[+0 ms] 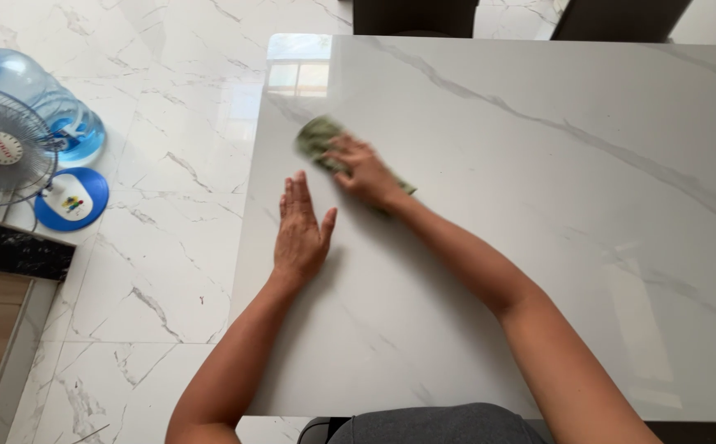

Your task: The person sprays a blue cleaning solution onto a white marble dining table and wipes the surface with a green cloth. They move around the table to reach different areas, repeatedly spraying and wiping until the entire surface is cleaned.

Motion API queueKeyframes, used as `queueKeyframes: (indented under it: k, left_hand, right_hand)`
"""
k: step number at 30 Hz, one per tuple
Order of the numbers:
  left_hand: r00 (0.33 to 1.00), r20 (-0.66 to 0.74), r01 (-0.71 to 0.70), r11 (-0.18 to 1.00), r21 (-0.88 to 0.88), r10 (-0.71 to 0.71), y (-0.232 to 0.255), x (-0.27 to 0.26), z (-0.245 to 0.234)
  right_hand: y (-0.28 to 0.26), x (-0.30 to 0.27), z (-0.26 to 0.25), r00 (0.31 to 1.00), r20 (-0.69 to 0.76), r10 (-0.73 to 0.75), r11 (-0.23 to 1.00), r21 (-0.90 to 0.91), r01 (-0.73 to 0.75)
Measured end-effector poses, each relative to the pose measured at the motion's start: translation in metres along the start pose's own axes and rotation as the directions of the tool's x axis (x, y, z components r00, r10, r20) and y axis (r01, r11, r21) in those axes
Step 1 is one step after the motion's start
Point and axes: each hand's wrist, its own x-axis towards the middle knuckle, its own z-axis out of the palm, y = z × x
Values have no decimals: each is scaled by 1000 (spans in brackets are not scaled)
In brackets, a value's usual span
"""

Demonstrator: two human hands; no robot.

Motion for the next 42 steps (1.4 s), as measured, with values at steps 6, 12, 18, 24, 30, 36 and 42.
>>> queueKeyframes:
  k: [6,12,18,24,30,36,42]
  left_hand:
    - [989,-131,-74,997,-36,69,-4,1,3]
    - [999,11,-46,998,50,46,-2,-1,3]
    - [992,124,-42,978,205,16,-10,-6,14]
    - [985,171,-18,978,210,-18,-8,-6,10]
    - [978,202,-1,978,210,-43,-6,-6,8]
    - [984,179,-25,972,235,-18,-4,-5,9]
    - [984,177,-33,970,239,-10,0,-2,7]
  right_hand:
    - [-23,-19,14,968,197,-157,985,101,139]
    - [4,-17,15,993,83,-79,997,-3,79]
    - [63,-35,-17,984,-93,150,957,-235,-168]
    - [114,-77,-74,945,-230,234,894,-330,-302]
    - [166,-130,-125,890,-331,315,777,-448,-442]
    - [151,-137,-131,822,-367,435,784,-295,-547]
    - [140,-134,-130,921,-262,289,900,-253,-354]
